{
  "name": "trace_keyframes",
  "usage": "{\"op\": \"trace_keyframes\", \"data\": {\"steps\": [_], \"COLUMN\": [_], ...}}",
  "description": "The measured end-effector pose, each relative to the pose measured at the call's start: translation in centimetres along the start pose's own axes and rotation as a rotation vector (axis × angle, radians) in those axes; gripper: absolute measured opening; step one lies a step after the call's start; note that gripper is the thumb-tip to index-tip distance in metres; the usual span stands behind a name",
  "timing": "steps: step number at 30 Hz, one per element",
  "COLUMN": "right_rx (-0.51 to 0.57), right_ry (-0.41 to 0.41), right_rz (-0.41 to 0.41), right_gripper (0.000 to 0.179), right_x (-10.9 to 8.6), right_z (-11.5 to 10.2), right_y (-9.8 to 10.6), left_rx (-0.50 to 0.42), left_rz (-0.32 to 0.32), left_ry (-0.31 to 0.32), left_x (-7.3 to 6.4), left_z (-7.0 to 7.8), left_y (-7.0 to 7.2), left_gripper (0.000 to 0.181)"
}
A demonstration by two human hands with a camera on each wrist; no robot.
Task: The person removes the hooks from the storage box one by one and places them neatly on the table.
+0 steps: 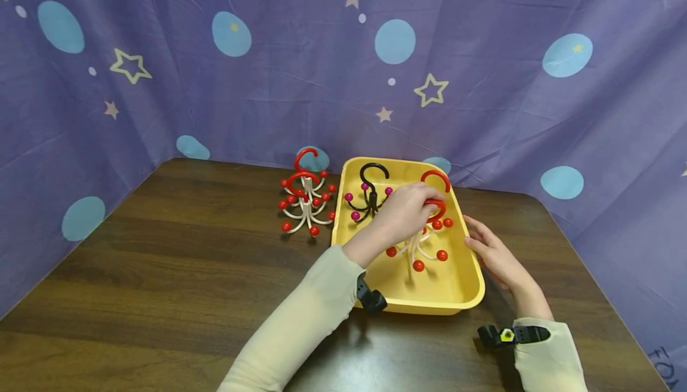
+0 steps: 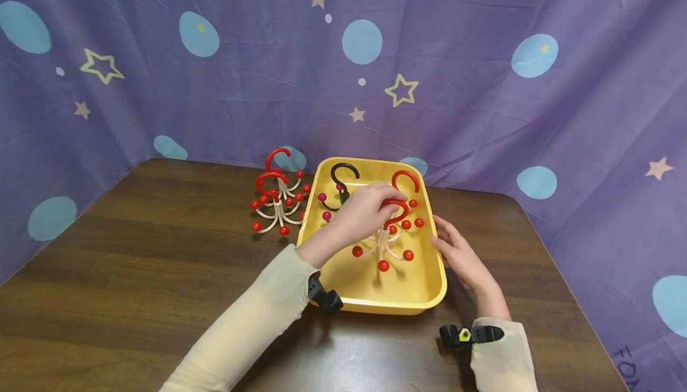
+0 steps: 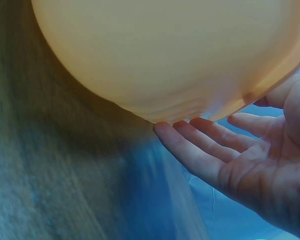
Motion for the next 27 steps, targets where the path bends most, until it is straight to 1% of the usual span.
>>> {"op": "trace_keyframes", "data": {"steps": [3,6,9,14,20,27], "right_rx": [0.006,0.010,0.003,-0.007,-0.004,0.001], "right_ry": [0.004,0.006,0.002,-0.009,-0.003,0.001], "right_rz": [-0.003,-0.004,-0.001,0.002,-0.002,-0.008], "right_gripper": [0.058,0.058,0.058,0.059,0.059,0.059], "right_x": [0.0,0.1,0.2,0.3,0.2,0.1], "right_z": [0.1,0.2,0.2,0.3,0.1,0.1], "right_y": [0.0,0.0,0.0,0.0,0.0,0.0], "left_rx": [0.014,0.027,0.011,-0.037,-0.066,-0.105], "left_rz": [0.024,0.045,0.062,0.094,0.169,0.250], "left_ry": [-0.035,-0.057,-0.069,-0.075,-0.086,-0.090], "left_x": [-0.3,-0.7,-1.1,-1.8,-2.6,-4.2], "left_z": [-0.2,-0.4,-0.6,-1.2,-2.0,-2.8], "left_y": [0.6,1.2,1.7,2.6,3.8,5.2], "left_gripper": [0.020,0.018,0.018,0.017,0.014,0.015]}}
Point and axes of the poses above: each hand's wrist, its own x-axis towards the middle knuckle, its own y-axis out of the back of the hand, z = x × y, the point moved 1 cm from there along x, towards the middle knuckle, and after that the axes turned 1 degree about z, right-handed, at the moved point
